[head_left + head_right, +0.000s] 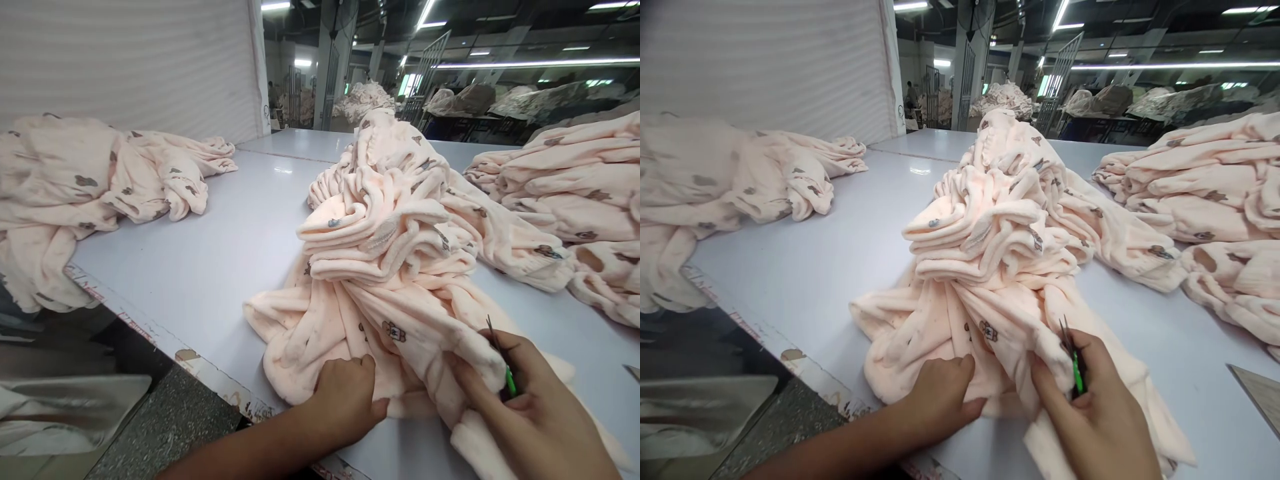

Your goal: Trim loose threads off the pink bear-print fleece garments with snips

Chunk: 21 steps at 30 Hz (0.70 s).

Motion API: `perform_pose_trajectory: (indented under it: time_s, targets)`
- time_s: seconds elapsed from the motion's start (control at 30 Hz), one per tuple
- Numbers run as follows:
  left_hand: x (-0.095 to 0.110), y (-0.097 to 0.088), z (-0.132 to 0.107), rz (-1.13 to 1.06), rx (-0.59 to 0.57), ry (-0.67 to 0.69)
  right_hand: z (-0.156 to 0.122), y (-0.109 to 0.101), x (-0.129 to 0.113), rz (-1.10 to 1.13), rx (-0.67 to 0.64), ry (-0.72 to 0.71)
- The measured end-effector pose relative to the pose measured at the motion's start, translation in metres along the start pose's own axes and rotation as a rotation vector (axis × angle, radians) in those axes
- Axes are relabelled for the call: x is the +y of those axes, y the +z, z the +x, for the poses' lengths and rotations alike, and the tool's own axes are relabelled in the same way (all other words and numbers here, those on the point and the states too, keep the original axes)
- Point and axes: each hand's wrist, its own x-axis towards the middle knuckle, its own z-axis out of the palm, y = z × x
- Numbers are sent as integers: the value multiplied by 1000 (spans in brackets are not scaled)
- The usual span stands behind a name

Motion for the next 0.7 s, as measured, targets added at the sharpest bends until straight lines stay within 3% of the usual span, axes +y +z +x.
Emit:
perform_pose_trajectory:
  time_s: [0.13, 0.23, 0.3, 0.4, 0.47, 0.57, 0.7]
  targets:
    - [0, -28, -2, -109, 10, 94, 7, -8, -11, 58, 1, 56]
    - [9, -53, -3, -362, 65, 209, 13, -14, -15, 101, 6, 59]
    - [19, -64, -4, -509, 41, 231, 15, -16, -15, 107, 18, 69]
    - [34, -70, -11, -265, 24, 244, 16, -18, -9, 149, 6, 107]
    - [43, -69, -18, -81, 86, 358, 17, -18, -3, 189, 1, 111]
    - [49, -56, -17, -112, 49, 466, 18, -16, 0, 177, 17, 91]
    - [44, -16, 20, -8, 21, 228, 19, -16, -8, 121, 45, 72]
